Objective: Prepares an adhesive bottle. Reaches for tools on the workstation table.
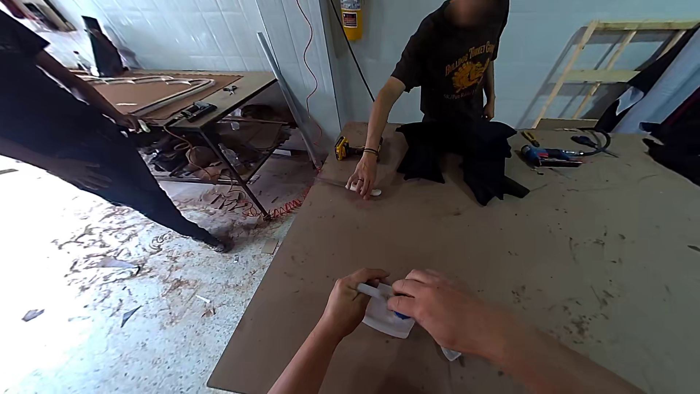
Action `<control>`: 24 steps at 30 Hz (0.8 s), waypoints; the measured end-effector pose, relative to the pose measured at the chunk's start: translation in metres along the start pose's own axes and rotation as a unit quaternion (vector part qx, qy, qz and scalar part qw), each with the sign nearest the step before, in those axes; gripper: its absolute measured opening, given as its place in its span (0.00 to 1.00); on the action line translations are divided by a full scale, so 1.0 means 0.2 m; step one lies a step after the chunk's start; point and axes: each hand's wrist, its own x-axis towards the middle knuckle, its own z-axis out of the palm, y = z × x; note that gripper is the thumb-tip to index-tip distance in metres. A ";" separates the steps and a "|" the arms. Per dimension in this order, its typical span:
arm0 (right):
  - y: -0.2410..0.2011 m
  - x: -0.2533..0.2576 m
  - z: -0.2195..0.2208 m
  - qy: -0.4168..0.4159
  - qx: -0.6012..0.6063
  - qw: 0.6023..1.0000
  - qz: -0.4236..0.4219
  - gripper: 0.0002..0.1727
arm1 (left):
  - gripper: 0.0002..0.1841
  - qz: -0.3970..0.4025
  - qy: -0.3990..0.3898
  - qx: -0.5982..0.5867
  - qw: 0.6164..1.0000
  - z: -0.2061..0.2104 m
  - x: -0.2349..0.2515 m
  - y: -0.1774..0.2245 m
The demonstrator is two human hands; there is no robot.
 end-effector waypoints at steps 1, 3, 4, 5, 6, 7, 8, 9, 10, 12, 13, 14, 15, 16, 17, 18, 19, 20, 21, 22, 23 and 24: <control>0.02 -0.02 0.02 0.026 0.010 1.000 -0.014 0.20 | 0.15 0.003 0.002 -0.003 1.000 0.00 0.00 0.00; 0.03 -0.03 0.02 0.038 0.055 0.998 -0.007 0.23 | 0.15 0.001 0.008 -0.003 1.000 0.00 0.00 0.00; 0.01 -0.02 0.00 0.026 0.072 0.997 0.017 0.25 | 0.14 -0.008 0.012 0.001 1.000 0.00 0.00 0.00; -0.03 0.00 -0.03 0.005 0.071 0.996 0.059 0.31 | 0.14 -0.020 0.015 0.009 1.000 0.00 0.00 0.01; -0.07 0.03 -0.06 -0.011 0.062 0.992 0.113 0.39 | 0.13 -0.026 0.014 0.015 0.999 0.00 0.00 0.02; -0.11 0.06 -0.07 -0.028 0.050 0.984 0.166 0.45 | 0.13 -0.032 0.013 0.017 0.999 0.00 0.00 0.02; -0.14 0.10 -0.09 -0.054 0.042 0.976 0.207 0.45 | 0.14 -0.037 0.011 0.016 0.999 0.00 0.01 0.03; -0.15 0.12 -0.10 -0.079 0.042 0.970 0.228 0.40 | 0.14 -0.037 0.011 0.015 0.999 0.00 0.01 0.03; -0.16 0.13 -0.10 -0.097 0.048 0.968 0.225 0.32 | 0.14 -0.036 0.013 0.016 0.999 0.00 0.01 0.02; -0.14 0.11 -0.08 -0.082 0.034 0.985 0.148 0.14 | 0.14 -0.027 0.016 0.010 0.999 0.00 0.02 0.01; -0.11 0.09 -0.07 -0.064 0.026 0.993 0.101 0.13 | 0.15 -0.027 0.017 0.007 0.999 0.00 0.02 0.01; -0.09 0.06 -0.07 -0.044 0.029 0.997 0.062 0.17 | 0.15 -0.027 0.016 0.006 1.000 0.00 0.02 0.00; -0.07 0.04 -0.07 -0.022 0.040 0.998 0.033 0.20 | 0.15 -0.024 0.012 0.006 1.000 0.00 0.02 0.00; -0.04 0.01 -0.08 0.008 0.052 0.999 0.015 0.20 | 0.15 -0.016 0.009 0.007 1.000 0.00 0.02 0.00; -0.02 -0.02 -0.07 0.052 0.061 0.997 0.004 0.18 | 0.16 -0.006 0.006 0.007 1.000 0.00 0.02 -0.01; 0.00 -0.06 -0.07 0.100 0.074 0.992 0.001 0.16 | 0.16 0.000 0.006 0.006 1.000 0.00 0.02 -0.01; 0.03 -0.10 -0.07 0.146 0.082 0.986 0.013 0.13 | 0.16 -0.002 0.007 0.005 1.000 0.00 0.02 -0.01; 0.07 -0.16 -0.05 0.189 0.089 0.977 0.041 0.12 | 0.17 -0.013 0.011 0.001 1.000 0.01 0.02 -0.01; 0.12 -0.23 -0.02 0.224 0.099 0.966 0.085 0.14 | 0.18 -0.026 0.018 -0.002 0.999 0.02 0.02 0.00; 0.19 -0.30 0.05 0.245 0.107 0.953 0.142 0.16 | 0.20 -0.039 0.026 -0.002 0.999 0.02 0.01 0.00; 0.27 -0.38 0.16 0.245 0.113 0.940 0.210 0.19 | 0.23 -0.050 0.037 -0.001 0.998 0.03 0.01 0.00; 0.36 -0.46 0.28 0.226 0.116 0.925 0.282 0.20 | 0.26 -0.057 0.049 -0.003 0.997 0.04 -0.01 0.00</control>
